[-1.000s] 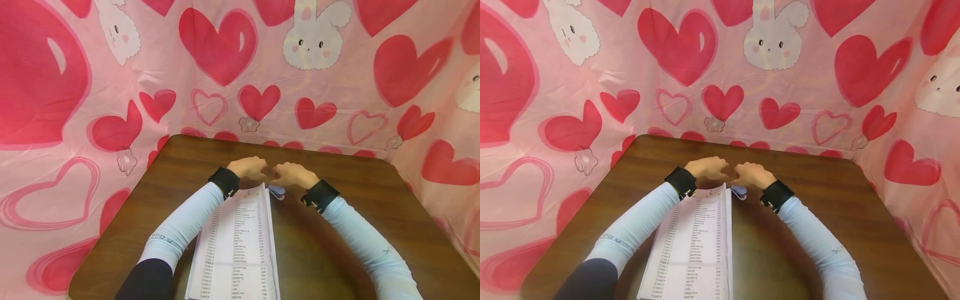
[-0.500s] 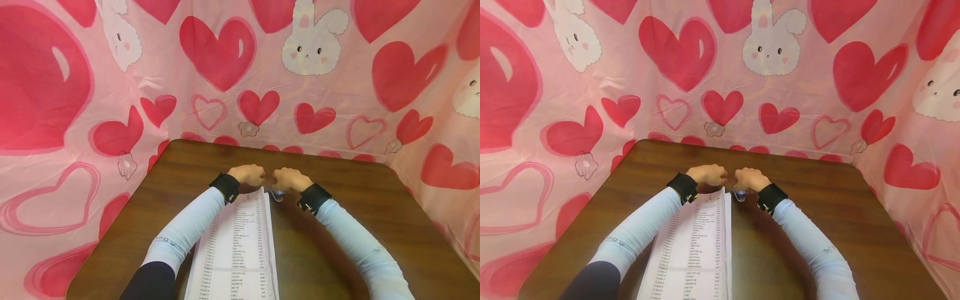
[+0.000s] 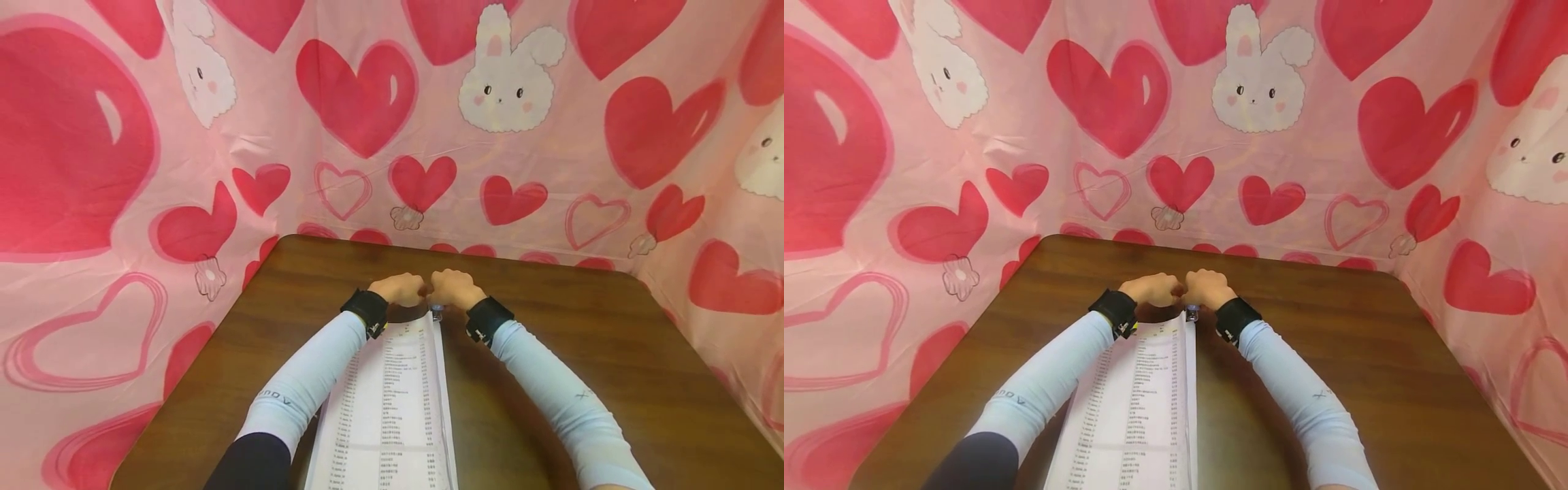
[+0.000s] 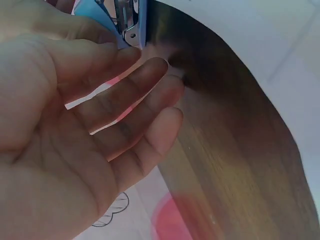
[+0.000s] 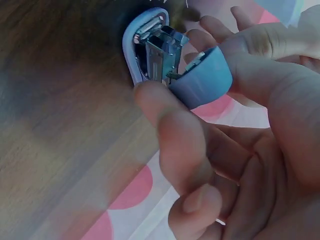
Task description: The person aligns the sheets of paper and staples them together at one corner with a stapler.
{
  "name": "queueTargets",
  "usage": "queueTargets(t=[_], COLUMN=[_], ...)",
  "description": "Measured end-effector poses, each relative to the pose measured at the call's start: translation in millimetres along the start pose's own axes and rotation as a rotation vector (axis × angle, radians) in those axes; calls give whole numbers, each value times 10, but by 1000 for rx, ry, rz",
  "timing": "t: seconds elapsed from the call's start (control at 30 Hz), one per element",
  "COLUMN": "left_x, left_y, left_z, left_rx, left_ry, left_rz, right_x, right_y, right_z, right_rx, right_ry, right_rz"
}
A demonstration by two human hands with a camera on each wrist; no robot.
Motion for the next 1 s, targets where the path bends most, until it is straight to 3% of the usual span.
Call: queueTargets(t=[0.17,0.27,0.43,0.53,0.63,0.8,1.0], left_x=[10,-64,-387,-588,-677,-564,-252], left_y=[-33,-34,12,53,99,140,172], left_z=[74,146,305,439,599,808,801], left_rx=[-37,-40,-8,-12,-10,29,61], left_ry=[4,11,54,67,63,64,4], left_rz=[-25,-50,-94,-125,-141,-151,-172], right_x=[37,-48,-364,-530,-574,-381,-112], right_y=[-7,-21,-82,-122,-153,-227,-272], right_z=[36,104,271,362,470,652,749], right_rx=[11,-20,-118,-180,-222,-291,-304], right_ry=[22,84,204,204,173,199,218], right_rz=[-6,16,28,-6,-77,-128,-40])
Point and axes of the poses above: each hand's wrist, its own z-axis away from the middle knuckle, its own x-axis out of the palm, y = z × x, the point moved 3 cm from there along -z, towards the middle knuckle, and after that the axes turned 8 degrees about x, right-handed, at the moved point
